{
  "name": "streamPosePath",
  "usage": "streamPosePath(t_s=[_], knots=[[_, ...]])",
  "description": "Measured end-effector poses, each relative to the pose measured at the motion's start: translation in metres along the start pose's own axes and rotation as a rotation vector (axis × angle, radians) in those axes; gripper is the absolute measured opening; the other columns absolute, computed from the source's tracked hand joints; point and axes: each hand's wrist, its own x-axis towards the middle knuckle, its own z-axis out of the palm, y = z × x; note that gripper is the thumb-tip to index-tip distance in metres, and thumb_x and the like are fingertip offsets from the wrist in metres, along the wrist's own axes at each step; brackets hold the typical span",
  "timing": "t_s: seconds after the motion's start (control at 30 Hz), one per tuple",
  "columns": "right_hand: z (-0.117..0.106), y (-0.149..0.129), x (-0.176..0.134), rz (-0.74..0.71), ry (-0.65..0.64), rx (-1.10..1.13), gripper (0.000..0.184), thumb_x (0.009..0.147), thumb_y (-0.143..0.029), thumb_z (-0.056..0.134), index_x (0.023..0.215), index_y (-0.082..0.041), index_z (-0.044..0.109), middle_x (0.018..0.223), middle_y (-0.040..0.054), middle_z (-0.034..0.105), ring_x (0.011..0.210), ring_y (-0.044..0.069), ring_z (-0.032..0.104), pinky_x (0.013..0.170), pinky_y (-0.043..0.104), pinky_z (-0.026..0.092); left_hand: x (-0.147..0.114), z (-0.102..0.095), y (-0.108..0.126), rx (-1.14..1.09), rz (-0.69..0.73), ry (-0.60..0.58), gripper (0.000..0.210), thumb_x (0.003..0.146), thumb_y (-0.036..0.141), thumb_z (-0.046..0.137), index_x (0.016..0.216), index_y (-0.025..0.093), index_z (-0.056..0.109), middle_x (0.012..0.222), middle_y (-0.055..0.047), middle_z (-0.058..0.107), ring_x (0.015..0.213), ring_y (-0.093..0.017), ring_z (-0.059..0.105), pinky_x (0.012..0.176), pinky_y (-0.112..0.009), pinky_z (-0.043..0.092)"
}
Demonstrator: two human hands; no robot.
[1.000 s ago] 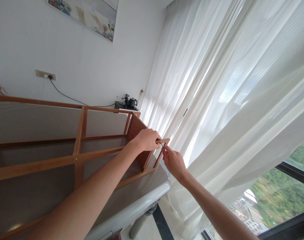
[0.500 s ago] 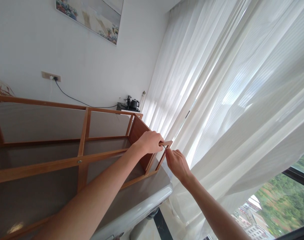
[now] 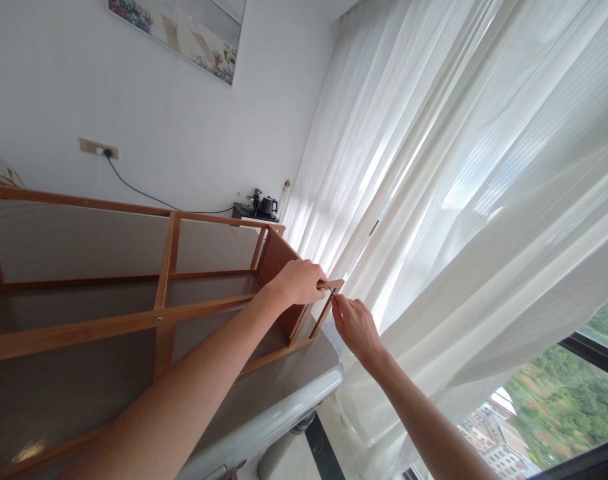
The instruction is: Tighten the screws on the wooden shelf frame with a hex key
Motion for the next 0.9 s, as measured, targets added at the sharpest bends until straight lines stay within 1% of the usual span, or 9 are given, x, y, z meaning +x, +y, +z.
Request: streamPosePath(t_s=[0.13, 0.23, 0.4, 0.57, 0.7, 0.9], knots=[[-0.002, 0.004, -0.001, -0.039, 0.008, -0.042, 0.026, 0.105, -0.018, 0.037, 0.087, -0.018, 0.056, 0.068, 0.0005, 0.061, 0.06, 0.013, 0.052, 0.068, 0.028, 0.033, 0.0, 0.0, 0.0, 0.009, -0.005, -0.005, 0.02, 0.078, 0.029, 0.057, 0.084, 0.026, 0.076, 0.083, -0.006, 0.074, 0.078, -0.024, 0.067, 0.062, -0.03, 0.043], [-0.001, 0.003, 0.0, -0.077, -0.01, -0.064, 0.025, 0.102, -0.012, 0.037, 0.085, -0.019, 0.055, 0.067, -0.0006, 0.059, 0.06, 0.013, 0.051, 0.068, 0.027, 0.032, 0.0, 0.0, 0.0, 0.004, -0.011, -0.011, 0.021, 0.078, 0.03, 0.058, 0.086, 0.027, 0.077, 0.081, -0.005, 0.074, 0.076, -0.024, 0.067, 0.06, -0.03, 0.041], [0.002, 0.002, 0.002, -0.089, -0.019, -0.104, 0.025, 0.098, -0.006, 0.038, 0.084, -0.019, 0.054, 0.066, -0.0015, 0.058, 0.058, 0.013, 0.048, 0.066, 0.027, 0.03, 0.0, 0.0, 0.001, -0.011, -0.018, -0.015, 0.021, 0.074, 0.025, 0.057, 0.082, 0.029, 0.076, 0.074, -0.003, 0.072, 0.07, -0.022, 0.064, 0.059, -0.03, 0.04], [0.001, 0.004, 0.003, -0.089, -0.022, -0.137, 0.023, 0.098, -0.005, 0.039, 0.09, -0.018, 0.056, 0.067, -0.0012, 0.059, 0.06, 0.014, 0.05, 0.067, 0.027, 0.03, -0.001, -0.002, 0.002, -0.008, -0.03, -0.019, 0.02, 0.073, 0.024, 0.057, 0.08, 0.027, 0.075, 0.074, -0.004, 0.071, 0.07, -0.022, 0.064, 0.06, -0.03, 0.04], [-0.002, 0.007, 0.004, -0.112, -0.036, -0.174, 0.022, 0.099, -0.007, 0.04, 0.095, -0.017, 0.059, 0.067, -0.001, 0.058, 0.061, 0.014, 0.05, 0.067, 0.028, 0.03, -0.001, -0.004, 0.003, -0.012, -0.028, -0.029, 0.017, 0.072, 0.024, 0.057, 0.075, 0.026, 0.073, 0.07, -0.004, 0.069, 0.067, -0.022, 0.063, 0.057, -0.03, 0.038], [-0.012, 0.013, 0.01, -0.152, -0.053, -0.232, 0.026, 0.097, -0.003, 0.041, 0.107, -0.016, 0.062, 0.069, 0.0001, 0.058, 0.061, 0.015, 0.049, 0.068, 0.03, 0.029, -0.001, 0.0, 0.0, -0.01, -0.008, -0.005, 0.016, 0.072, 0.025, 0.056, 0.072, 0.024, 0.071, 0.068, -0.004, 0.069, 0.065, -0.021, 0.062, 0.053, -0.029, 0.034]])
